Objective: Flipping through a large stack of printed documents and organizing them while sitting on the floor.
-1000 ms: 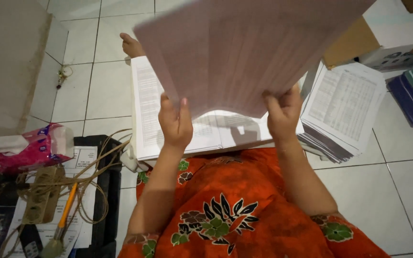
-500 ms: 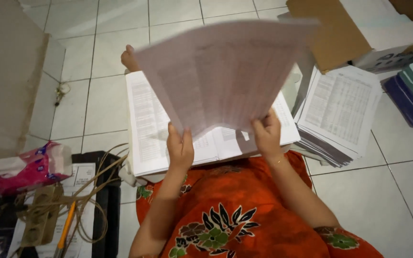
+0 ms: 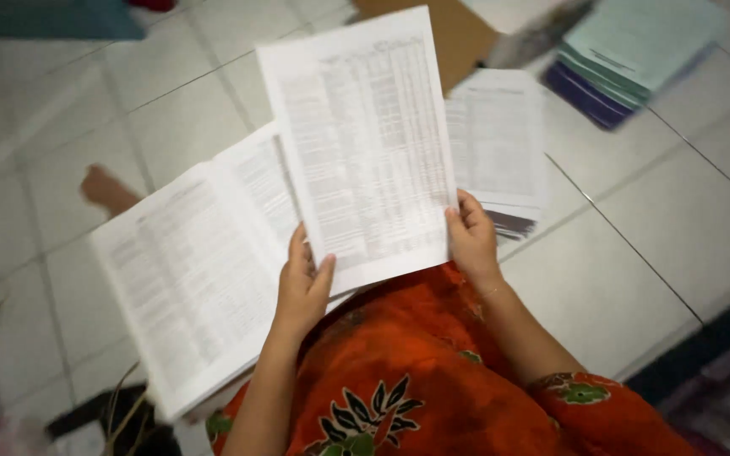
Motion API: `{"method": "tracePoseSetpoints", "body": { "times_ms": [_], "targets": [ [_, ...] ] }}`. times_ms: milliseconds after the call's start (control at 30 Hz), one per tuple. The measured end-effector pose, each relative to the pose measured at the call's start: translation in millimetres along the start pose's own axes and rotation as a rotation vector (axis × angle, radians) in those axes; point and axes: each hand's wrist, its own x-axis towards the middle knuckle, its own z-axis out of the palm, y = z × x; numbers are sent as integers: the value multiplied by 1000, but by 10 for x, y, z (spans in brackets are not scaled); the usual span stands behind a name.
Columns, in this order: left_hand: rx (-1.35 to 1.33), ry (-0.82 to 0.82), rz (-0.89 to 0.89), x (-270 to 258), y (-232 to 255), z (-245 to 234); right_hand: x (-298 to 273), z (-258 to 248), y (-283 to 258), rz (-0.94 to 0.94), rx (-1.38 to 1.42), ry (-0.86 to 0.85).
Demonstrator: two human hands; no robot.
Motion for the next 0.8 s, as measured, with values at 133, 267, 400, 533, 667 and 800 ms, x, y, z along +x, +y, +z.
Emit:
{"method": "tracePoseSetpoints", "body": {
  "times_ms": [133, 267, 400, 533, 667, 800],
  "targets": [
    [436, -132, 67, 171, -118, 182, 281, -794, 616, 58, -25, 165],
    [932, -161, 175, 245, -641, 227, 698, -1465, 957, 142, -221, 309],
    [958, -132, 201, 196, -601, 246, 1093, -1804, 1213, 176, -302, 363],
    [993, -111, 231, 188, -679, 253, 1452, -1955, 1649, 258, -318, 360],
    [972, -122, 220, 194, -685, 252, 1820, -2276, 2549, 309, -523, 287],
    [961, -110, 235, 192, -714, 251, 1916, -2386, 2700, 308, -756, 236]
  ]
}}
